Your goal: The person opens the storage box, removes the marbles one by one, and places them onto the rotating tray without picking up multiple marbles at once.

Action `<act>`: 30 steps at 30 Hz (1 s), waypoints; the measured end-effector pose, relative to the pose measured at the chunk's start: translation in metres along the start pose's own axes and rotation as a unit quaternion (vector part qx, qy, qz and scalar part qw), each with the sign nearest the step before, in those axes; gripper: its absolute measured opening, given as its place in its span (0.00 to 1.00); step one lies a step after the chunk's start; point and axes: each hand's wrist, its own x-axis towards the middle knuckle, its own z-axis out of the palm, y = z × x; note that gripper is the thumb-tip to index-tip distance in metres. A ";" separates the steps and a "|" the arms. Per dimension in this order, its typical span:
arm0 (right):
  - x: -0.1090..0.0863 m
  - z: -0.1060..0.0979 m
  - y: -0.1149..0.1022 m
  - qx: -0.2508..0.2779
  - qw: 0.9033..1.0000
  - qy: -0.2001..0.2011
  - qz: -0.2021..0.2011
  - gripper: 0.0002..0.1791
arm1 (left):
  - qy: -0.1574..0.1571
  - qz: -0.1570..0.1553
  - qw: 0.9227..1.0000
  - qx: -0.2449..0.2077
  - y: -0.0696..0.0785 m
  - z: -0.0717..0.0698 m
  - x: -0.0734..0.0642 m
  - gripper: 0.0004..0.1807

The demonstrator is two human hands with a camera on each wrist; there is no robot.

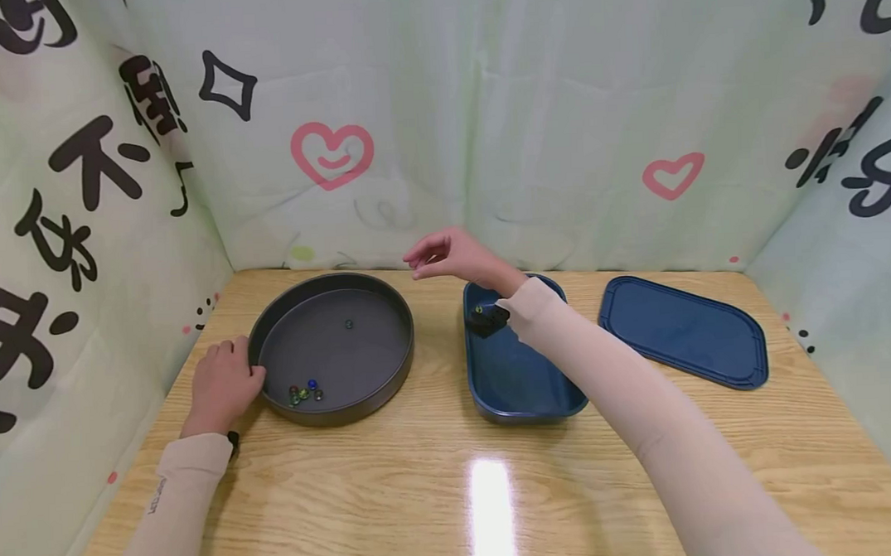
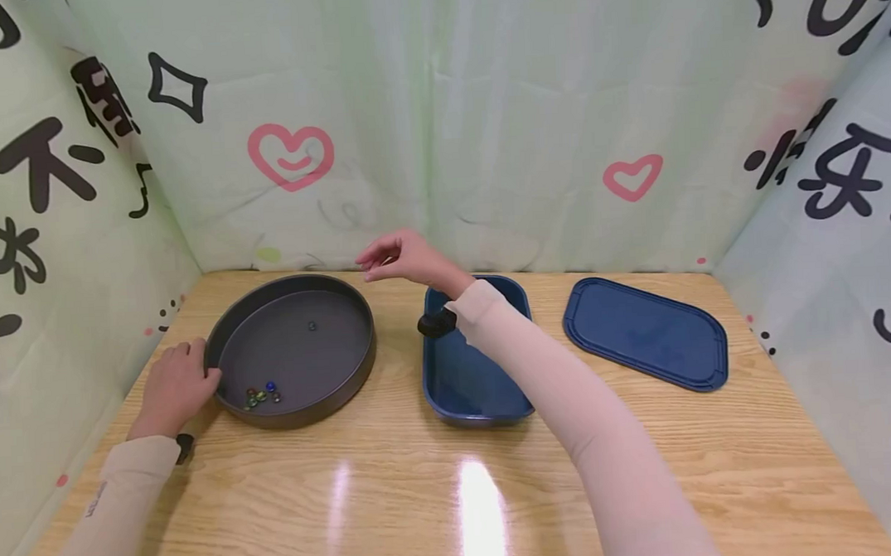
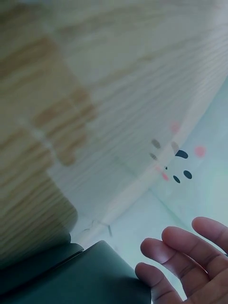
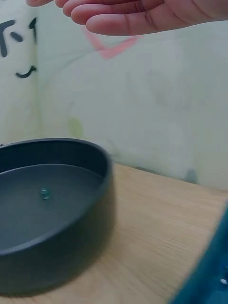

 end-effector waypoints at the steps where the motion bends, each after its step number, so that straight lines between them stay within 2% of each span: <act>1: -0.004 -0.004 0.002 0.005 1.000 0.008 0.006 0.14 | -0.001 0.000 1.000 -0.002 0.000 0.000 0.000 0.21; 8: -0.030 -0.028 0.028 0.011 0.997 0.060 0.037 0.16 | -0.008 -0.002 1.000 -0.003 0.002 -0.002 -0.001 0.23; 15: -0.050 -0.040 0.053 0.009 0.993 0.096 0.063 0.18 | -0.012 -0.004 1.000 0.002 0.003 -0.002 -0.001 0.24; 22: -0.055 -0.042 0.076 0.004 0.992 0.100 0.080 0.17 | -0.005 -0.003 1.000 0.002 0.003 -0.002 -0.002 0.23; 30: -0.056 -0.037 0.094 0.040 0.990 0.103 0.084 0.17 | 0.002 -0.001 1.000 0.001 0.002 -0.001 -0.002 0.23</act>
